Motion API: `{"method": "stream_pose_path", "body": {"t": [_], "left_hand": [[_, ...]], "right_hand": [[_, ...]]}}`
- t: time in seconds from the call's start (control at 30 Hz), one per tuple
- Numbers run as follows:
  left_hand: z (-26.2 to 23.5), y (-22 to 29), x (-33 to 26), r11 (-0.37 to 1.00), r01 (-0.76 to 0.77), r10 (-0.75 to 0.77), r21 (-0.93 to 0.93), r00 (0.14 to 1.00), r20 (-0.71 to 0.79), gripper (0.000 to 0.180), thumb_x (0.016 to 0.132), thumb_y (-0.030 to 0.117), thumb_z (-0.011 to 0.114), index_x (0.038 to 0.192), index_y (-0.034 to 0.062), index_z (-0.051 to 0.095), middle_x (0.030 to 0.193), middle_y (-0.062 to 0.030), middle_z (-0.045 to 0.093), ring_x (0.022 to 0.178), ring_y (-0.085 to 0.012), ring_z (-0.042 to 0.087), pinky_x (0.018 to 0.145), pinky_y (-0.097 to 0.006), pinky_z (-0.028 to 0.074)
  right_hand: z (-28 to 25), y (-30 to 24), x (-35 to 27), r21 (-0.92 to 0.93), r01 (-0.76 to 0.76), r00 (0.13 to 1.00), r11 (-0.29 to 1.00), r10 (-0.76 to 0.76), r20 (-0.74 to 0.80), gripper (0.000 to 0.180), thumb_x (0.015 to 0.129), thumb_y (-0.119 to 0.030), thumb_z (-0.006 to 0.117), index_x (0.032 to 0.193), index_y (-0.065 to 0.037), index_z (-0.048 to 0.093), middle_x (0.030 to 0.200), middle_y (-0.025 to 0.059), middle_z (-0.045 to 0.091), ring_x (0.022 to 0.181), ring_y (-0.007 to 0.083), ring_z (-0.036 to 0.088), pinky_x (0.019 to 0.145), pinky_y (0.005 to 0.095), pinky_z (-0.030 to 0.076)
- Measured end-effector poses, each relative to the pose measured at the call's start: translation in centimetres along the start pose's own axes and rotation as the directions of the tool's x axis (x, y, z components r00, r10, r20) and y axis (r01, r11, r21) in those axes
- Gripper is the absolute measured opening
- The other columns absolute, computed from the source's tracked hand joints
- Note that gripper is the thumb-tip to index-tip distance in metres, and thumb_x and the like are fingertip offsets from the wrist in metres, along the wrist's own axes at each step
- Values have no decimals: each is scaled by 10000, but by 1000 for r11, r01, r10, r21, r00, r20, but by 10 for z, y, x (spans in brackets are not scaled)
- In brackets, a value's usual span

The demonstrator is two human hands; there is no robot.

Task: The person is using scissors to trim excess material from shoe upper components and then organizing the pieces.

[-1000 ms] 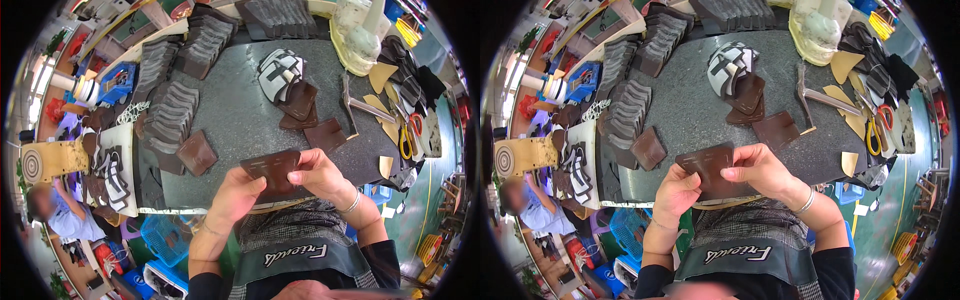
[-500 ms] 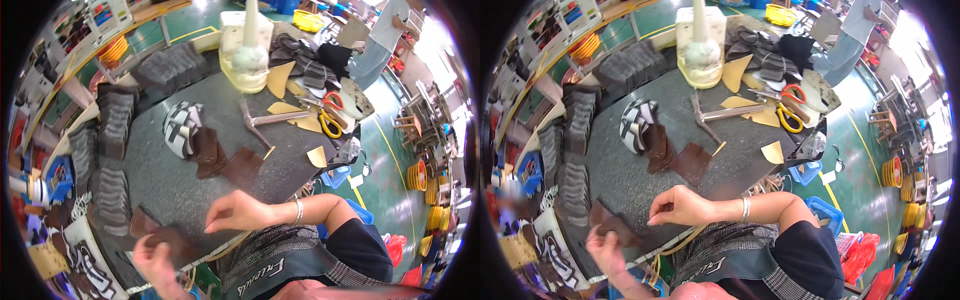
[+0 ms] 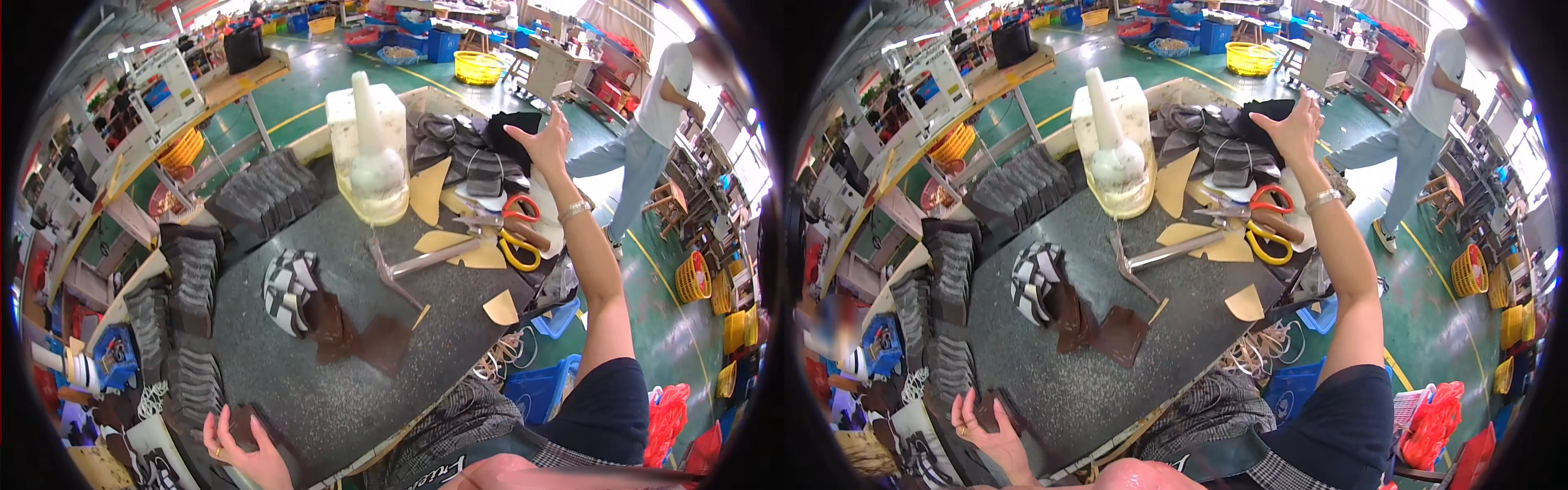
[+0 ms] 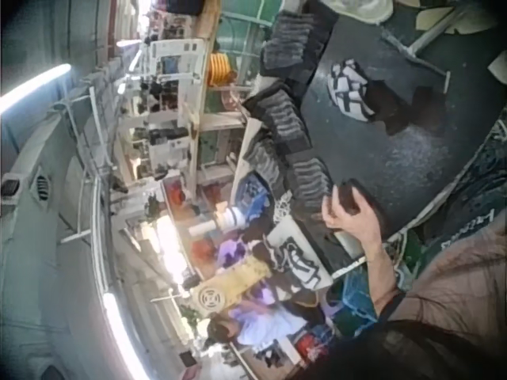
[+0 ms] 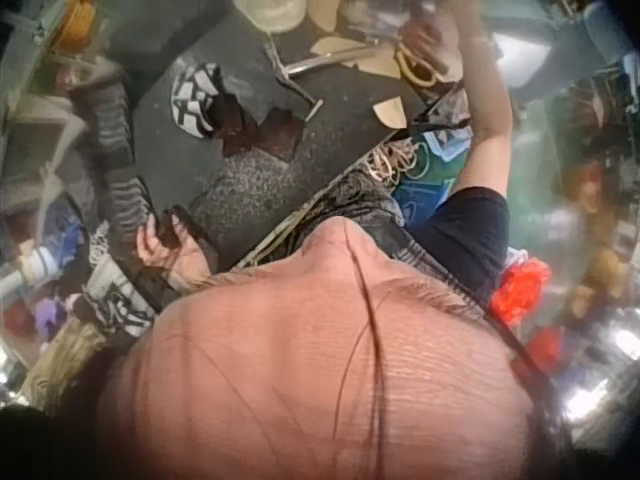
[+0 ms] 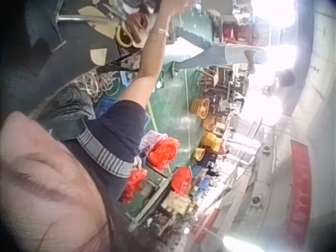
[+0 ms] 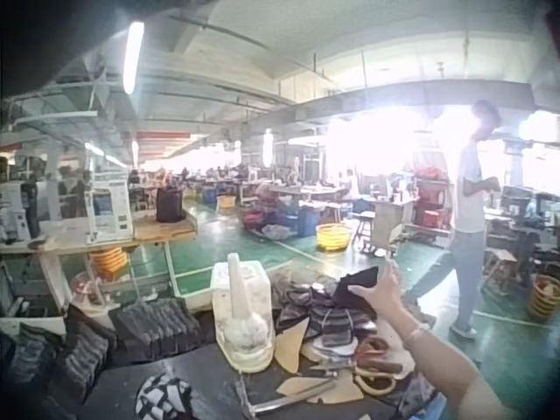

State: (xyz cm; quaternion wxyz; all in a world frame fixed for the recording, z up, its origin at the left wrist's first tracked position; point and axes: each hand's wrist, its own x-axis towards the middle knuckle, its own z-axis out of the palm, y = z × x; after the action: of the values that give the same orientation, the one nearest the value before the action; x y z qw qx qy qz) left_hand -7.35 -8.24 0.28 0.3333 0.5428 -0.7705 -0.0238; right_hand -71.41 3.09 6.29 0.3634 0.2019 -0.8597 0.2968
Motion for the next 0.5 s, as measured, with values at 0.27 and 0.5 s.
{"method": "stream_pose_path", "body": {"t": [0.27, 0.5], "left_hand": [[11, 18, 10, 990, 17, -1, -140, 993, 118, 374, 867, 67, 655, 1233, 56, 580, 1327, -123, 456, 1272, -296, 425, 1083, -428, 331], [17, 21, 17, 991, -32, 55, -133, 983, 174, 327, 833, 39, 670, 1154, 65, 615, 1304, -125, 473, 1239, -302, 435, 1063, -422, 342]], "right_hand": [[57, 53, 32, 134, -117, 842, 984, 27, 538, 838, 595, -349, 871, 1310, -29, 575, 1159, 220, 677, 1083, 310, 656, 959, 357, 498], [56, 76, 24, 102, -177, 874, 979, 109, 474, 527, 630, -300, 839, 1088, -66, 726, 1063, 127, 722, 967, 255, 684, 867, 346, 522]]}}
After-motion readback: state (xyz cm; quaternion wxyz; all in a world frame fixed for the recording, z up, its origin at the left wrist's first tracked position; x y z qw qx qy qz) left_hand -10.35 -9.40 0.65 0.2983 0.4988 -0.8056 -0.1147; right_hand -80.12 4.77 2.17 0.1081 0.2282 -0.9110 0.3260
